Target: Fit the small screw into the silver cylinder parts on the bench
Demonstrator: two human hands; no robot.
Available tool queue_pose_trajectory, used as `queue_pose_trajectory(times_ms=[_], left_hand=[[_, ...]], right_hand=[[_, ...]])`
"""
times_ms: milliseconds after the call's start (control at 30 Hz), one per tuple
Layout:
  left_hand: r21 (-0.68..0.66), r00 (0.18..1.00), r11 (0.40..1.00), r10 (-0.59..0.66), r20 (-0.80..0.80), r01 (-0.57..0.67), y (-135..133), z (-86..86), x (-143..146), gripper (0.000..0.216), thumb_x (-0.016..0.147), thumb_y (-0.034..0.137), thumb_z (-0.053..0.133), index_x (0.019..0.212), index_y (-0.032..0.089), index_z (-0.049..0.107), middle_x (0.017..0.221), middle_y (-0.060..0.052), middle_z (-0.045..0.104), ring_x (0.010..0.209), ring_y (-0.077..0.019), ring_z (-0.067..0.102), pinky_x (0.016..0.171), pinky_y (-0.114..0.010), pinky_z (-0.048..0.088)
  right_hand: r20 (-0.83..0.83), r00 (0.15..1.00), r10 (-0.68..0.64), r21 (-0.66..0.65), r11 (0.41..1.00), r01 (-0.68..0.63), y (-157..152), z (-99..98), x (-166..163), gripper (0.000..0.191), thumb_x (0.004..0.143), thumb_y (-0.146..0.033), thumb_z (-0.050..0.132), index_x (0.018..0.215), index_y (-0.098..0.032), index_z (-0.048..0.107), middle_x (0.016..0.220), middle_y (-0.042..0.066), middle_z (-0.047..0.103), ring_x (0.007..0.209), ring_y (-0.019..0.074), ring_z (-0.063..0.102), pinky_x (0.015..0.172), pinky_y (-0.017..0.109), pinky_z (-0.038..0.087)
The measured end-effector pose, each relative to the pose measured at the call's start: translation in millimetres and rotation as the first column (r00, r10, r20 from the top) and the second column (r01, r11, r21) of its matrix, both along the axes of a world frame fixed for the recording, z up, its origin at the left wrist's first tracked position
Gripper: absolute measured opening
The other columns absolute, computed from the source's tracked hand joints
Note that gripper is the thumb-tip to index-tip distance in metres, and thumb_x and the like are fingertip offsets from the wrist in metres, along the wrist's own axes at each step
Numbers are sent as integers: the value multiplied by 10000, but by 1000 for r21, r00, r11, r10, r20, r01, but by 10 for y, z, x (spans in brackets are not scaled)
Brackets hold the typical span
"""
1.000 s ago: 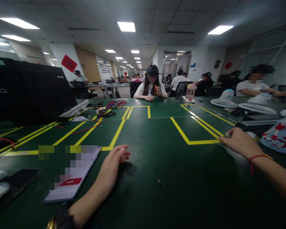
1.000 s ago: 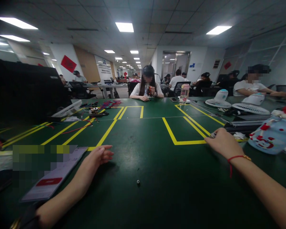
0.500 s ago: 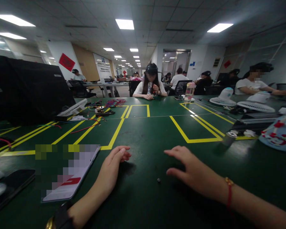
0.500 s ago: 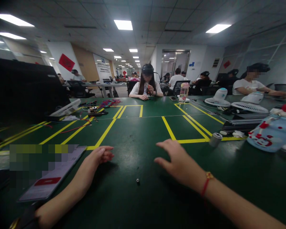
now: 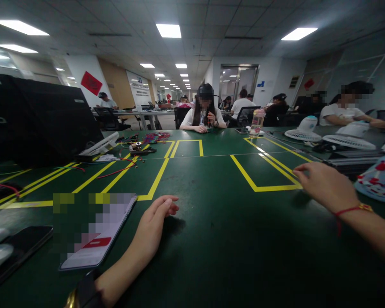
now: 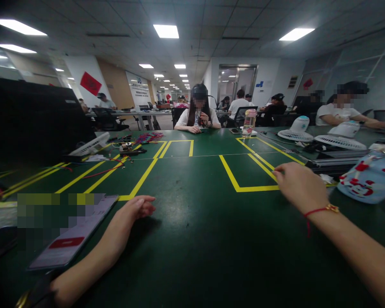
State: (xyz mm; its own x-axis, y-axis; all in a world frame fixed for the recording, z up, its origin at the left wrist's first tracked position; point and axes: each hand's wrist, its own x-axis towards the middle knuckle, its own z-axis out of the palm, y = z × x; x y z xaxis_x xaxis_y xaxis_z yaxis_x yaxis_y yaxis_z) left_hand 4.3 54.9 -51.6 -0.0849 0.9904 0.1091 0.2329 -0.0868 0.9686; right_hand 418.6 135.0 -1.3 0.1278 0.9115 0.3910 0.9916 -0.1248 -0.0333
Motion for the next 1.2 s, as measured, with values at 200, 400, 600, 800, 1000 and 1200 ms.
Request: queue_pose_trajectory(times_ms=[200,400,600,800,1000,1200], left_hand=[[11,999,1000,26,-19,-26,29,-71,-6,356,871,443,433,1020,191,634,876,-41,657,867,-210,599,824,-337,444],[18,999,999,40,-36,-39,28,-71,-3,363,867,452,430,1003,194,646,867,-37,665,855,-211,605,807,-328,441],[7,999,1000,26,-37,-26,13,-75,-16,361,876,451,424,1026,199,635,885,-37,660,875,-211,597,817,-330,430],[13,999,1000,15,-34,-15,20,-70,-20,353,883,448,419,1012,199,633,874,-32,652,866,-207,596,826,-331,425],[14,999,1000,6,-33,-6,17,-63,-13,350,885,437,419,1017,198,637,884,-35,657,875,-207,598,816,-321,431],[2,999,1000,3,-46,-3,33,-89,-26,360,890,459,407,1018,205,628,889,-27,642,889,-203,582,832,-326,411]], right_hand=[[-52,984,-169,-210,965,155,156,-12,647,326,804,-385,484,910,-159,694,914,138,645,793,218,564,657,318,349],[-56,981,-185,-189,967,172,181,0,678,355,810,-375,471,897,-123,704,894,160,646,766,210,560,662,316,343],[-63,978,-198,-204,962,182,195,0,721,359,803,-389,478,921,-136,704,939,146,652,786,204,556,674,313,349],[-65,975,-212,-227,955,193,180,32,727,384,800,-407,485,971,-136,696,988,155,642,857,220,553,708,313,354],[-51,973,-227,-238,949,209,194,30,764,392,807,-423,472,980,-149,693,998,143,640,892,231,548,717,318,345],[-33,973,-229,-242,946,215,229,-29,821,389,782,-451,488,985,-186,689,998,117,641,892,242,548,718,312,356]])
